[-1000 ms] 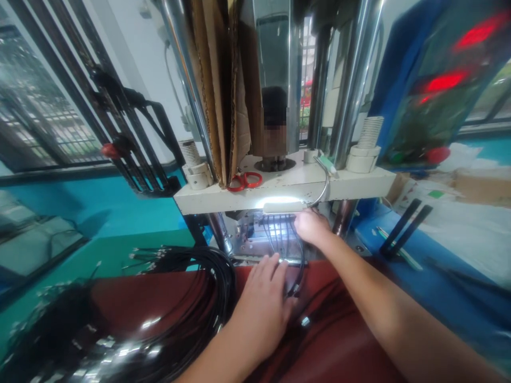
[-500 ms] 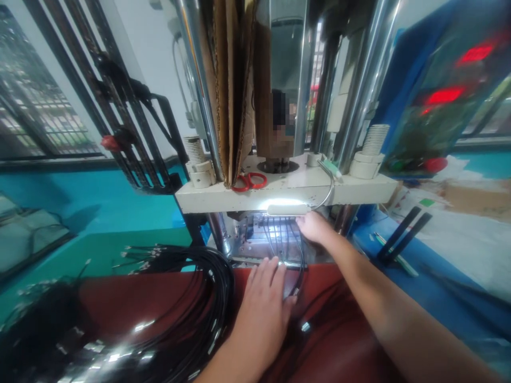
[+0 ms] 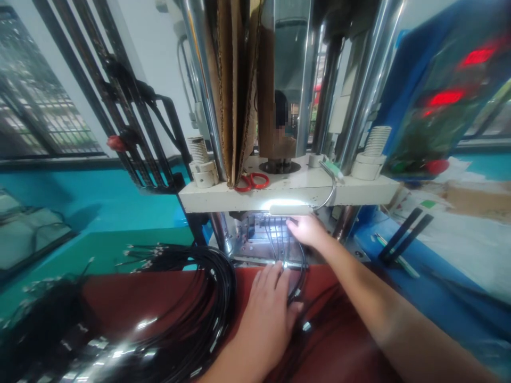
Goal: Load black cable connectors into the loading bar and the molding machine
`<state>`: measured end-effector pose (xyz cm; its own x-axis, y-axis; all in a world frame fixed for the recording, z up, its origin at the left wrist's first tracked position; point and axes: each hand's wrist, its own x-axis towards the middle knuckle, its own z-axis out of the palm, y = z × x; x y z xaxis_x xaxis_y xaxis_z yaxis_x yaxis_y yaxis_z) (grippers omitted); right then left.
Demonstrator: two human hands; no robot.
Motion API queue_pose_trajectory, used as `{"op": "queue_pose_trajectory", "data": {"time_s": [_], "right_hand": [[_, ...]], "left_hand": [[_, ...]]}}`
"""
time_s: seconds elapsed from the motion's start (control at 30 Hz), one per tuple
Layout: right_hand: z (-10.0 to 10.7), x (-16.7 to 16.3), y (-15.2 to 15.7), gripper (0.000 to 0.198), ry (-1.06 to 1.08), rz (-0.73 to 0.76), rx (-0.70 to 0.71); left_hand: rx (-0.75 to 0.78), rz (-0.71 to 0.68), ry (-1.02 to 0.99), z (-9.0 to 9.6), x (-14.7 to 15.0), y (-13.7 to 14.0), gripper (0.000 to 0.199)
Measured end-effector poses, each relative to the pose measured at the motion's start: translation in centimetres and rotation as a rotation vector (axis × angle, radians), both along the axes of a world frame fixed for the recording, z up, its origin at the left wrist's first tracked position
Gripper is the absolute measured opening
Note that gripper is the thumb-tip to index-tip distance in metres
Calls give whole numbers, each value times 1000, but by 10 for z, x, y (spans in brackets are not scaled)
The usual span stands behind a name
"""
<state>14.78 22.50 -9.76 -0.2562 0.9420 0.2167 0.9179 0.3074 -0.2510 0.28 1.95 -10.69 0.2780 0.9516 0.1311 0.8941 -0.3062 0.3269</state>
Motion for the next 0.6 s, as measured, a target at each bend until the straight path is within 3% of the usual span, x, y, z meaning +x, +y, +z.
{"op": "queue_pose_trajectory", "data": {"time_s": [0.6], "right_hand": [[0,-12,-10,43,-114,2,18]], "left_hand": [[11,0,-2,1,0,0,59]]}}
